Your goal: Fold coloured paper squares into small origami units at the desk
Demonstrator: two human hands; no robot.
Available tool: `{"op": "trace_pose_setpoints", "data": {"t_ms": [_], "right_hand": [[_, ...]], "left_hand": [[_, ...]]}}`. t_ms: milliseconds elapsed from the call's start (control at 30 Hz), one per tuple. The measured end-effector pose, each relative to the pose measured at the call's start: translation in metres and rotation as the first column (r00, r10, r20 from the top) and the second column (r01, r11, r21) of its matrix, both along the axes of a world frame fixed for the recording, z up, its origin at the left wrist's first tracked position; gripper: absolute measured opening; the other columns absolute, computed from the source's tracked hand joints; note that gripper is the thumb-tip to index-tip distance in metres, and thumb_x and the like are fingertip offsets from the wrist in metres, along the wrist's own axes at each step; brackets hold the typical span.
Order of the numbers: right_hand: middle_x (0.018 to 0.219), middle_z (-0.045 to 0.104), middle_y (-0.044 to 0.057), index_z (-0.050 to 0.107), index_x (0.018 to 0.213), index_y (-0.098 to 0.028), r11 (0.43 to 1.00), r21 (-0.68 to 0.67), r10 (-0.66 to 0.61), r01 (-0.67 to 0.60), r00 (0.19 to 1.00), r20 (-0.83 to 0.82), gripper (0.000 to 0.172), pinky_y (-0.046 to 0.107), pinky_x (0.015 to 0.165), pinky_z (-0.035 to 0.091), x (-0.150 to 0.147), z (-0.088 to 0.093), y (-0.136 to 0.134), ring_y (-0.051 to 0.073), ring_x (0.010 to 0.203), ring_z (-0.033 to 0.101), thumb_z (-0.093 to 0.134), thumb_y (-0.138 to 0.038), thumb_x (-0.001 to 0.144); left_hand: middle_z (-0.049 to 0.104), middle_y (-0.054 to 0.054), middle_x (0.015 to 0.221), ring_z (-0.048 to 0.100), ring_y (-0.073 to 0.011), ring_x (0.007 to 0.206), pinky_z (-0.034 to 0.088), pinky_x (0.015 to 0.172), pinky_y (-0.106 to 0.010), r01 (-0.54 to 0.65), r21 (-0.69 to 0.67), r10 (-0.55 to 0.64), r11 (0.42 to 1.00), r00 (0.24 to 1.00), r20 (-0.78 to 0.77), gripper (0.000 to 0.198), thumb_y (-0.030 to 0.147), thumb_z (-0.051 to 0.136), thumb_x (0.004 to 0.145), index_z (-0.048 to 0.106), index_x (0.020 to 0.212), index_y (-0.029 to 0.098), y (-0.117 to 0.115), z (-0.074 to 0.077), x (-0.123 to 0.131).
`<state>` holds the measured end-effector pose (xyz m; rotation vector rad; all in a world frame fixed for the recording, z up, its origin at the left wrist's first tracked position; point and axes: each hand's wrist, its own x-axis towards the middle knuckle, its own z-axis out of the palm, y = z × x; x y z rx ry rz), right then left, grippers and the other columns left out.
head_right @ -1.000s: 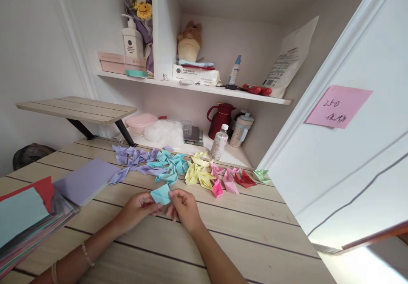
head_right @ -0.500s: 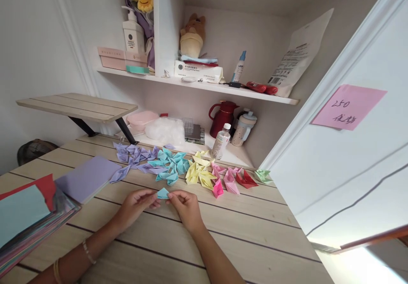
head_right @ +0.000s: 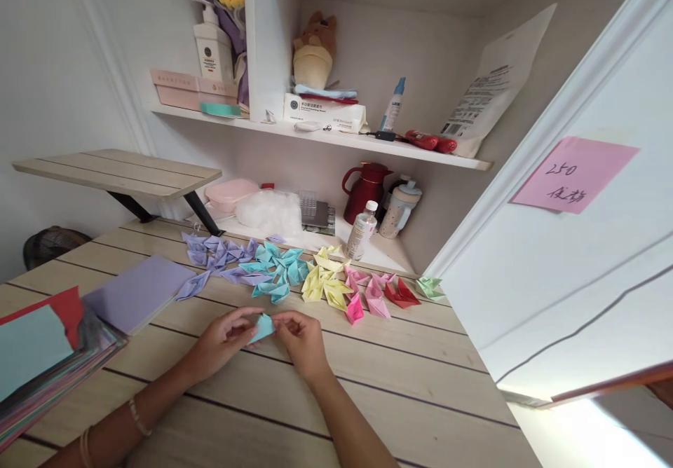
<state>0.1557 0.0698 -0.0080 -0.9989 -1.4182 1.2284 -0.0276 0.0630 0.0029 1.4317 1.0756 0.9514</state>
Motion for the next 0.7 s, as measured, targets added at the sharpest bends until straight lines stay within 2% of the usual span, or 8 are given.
{"op": "trace_pose_setpoints", "data": {"t_ms": [133,267,467,600,700], "right_hand": [[0.063,0.061,0.002,0.07,0.081,-0.016,0.999,0.015,0.038,-0.039,0.997,0.065,0.024,0.021,0.051,0.038,-0.0008,0.0038,-0.0035,0.011,0.054,0.049,0.061,-0.037,0.078],[0.064,0.059,0.001,0.069,0.092,-0.017,0.996,0.02,0.087,-0.089,0.992,0.096,0.022,0.021,0.051,0.039,-0.0008,0.0068,-0.0064,0.01,0.055,0.048,0.064,-0.031,0.075],[0.073,0.063,0.002,0.068,0.098,-0.019,0.99,0.075,0.108,-0.115,0.989,0.096,0.026,0.021,0.053,0.043,-0.001,0.0072,-0.0078,0.012,0.061,0.052,0.063,-0.023,0.072],[0.07,0.064,0.002,0.069,0.096,-0.019,0.991,0.111,0.053,-0.071,0.987,0.153,0.025,0.021,0.053,0.044,-0.0016,0.0052,-0.0064,0.012,0.059,0.054,0.06,-0.02,0.073],[0.075,0.067,0.003,0.07,0.094,-0.02,0.977,0.214,-0.043,-0.007,0.973,0.228,0.025,0.022,0.054,0.045,-0.0017,0.0044,-0.006,0.013,0.06,0.057,0.059,-0.017,0.072]], "left_hand": [[0.067,-0.005,0.071,0.062,-0.0163,0.065,0.045,0.061,-0.025,0.033,0.037,-0.03,0.999,0.997,-0.077,0.031,0.039,0.062,0.076,0.062,0.093,0.013,0.0003,0.0007,0.0001],[0.066,-0.003,0.064,0.06,-0.0159,0.059,0.044,0.058,-0.025,0.026,-0.014,-0.026,1.0,0.999,-0.026,0.03,0.044,0.057,0.079,0.062,0.082,0.014,0.0019,0.002,-0.0008],[0.063,-0.002,0.06,0.06,-0.0168,0.057,0.043,0.054,-0.024,-0.005,-0.077,0.005,0.997,1.0,0.008,0.034,0.047,0.054,0.079,0.062,0.084,0.014,0.0019,0.0052,0.0009],[0.062,-0.002,0.061,0.059,-0.0162,0.058,0.045,0.055,-0.025,-0.01,-0.057,0.01,0.998,1.0,-0.002,0.033,0.046,0.054,0.079,0.063,0.084,0.014,0.0004,0.0068,0.0026],[0.063,-0.002,0.062,0.059,-0.0163,0.059,0.047,0.056,-0.025,-0.026,-0.05,0.025,0.998,0.999,-0.022,0.034,0.047,0.056,0.078,0.065,0.085,0.014,-0.0012,0.0076,0.004]]}}
